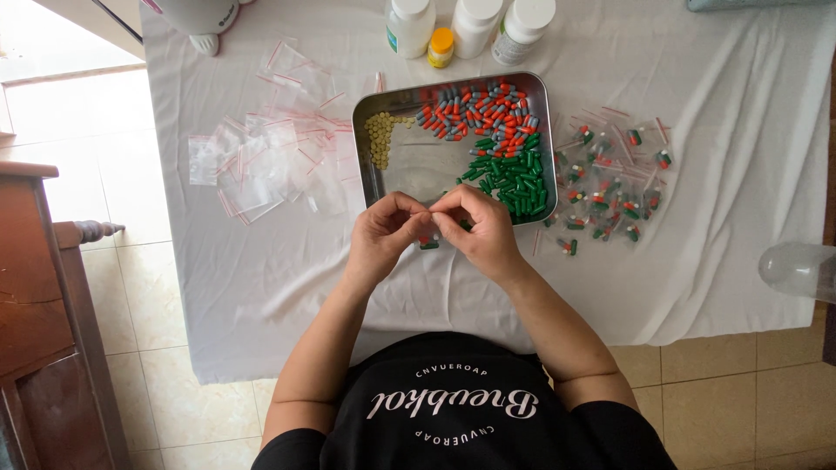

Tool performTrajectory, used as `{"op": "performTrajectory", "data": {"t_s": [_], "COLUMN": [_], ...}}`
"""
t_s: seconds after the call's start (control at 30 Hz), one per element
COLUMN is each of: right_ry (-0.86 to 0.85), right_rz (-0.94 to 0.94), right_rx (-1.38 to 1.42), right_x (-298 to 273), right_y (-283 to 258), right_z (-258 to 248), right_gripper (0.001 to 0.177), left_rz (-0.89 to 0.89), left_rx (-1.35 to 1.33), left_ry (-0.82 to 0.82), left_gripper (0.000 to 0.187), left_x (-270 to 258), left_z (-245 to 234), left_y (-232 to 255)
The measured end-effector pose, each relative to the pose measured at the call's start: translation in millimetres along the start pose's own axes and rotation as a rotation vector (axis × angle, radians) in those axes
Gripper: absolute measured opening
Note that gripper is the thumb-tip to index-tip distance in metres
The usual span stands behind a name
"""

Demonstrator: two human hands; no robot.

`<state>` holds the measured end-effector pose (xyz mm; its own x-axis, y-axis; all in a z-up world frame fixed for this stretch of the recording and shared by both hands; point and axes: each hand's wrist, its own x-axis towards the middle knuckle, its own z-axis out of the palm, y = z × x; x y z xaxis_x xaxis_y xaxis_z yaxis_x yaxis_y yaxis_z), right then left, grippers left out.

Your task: Picking up medicinal capsules from a tray and placing them into small plastic bags

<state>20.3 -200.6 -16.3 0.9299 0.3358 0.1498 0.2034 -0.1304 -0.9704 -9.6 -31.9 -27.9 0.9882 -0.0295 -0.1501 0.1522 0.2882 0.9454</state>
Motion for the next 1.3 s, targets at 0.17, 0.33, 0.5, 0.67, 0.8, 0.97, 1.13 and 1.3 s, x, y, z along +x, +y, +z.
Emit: {"op": "performTrajectory", "data": {"t_s": [0.17,0.33,0.5,0.67,0.8,0.97,1.13,1.3], "right_ry": [0.062,0.046,0.02,0.01,0.006,-0.001,0.007,0.248], "right_rz": [-0.025,0.017,0.08,0.104,0.11,0.114,0.119,0.265], "right_rx": [-0.091,-0.041,0.103,0.145,0.152,0.147,0.102,0.046], "right_x": [-2,-5,-8,-9,-5,-5,-12,-25], "right_y": [5,4,6,8,-3,-6,-10,2], "right_z": [2,-1,0,0,-3,-9,-16,-55], "right_gripper": [0.006,0.005,0.004,0.005,0.004,0.004,0.004,0.009], "left_rz": [0.042,0.04,0.045,0.04,0.049,0.076,0.04,0.118], "left_rx": [0.031,-0.06,-0.074,-0.064,-0.074,-0.081,-0.08,0.116], "left_ry": [0.0,-0.037,-0.061,-0.074,-0.068,-0.044,-0.016,0.235], "left_gripper": [0.01,0.009,0.011,0.011,0.01,0.011,0.014,0.01], "left_x": [0,-1,-1,-3,-3,-3,-7,-5], "left_z": [-3,-3,-7,-7,-4,-3,-3,-53], "left_y": [-9,-9,-20,-13,-4,-8,-5,-6]}}
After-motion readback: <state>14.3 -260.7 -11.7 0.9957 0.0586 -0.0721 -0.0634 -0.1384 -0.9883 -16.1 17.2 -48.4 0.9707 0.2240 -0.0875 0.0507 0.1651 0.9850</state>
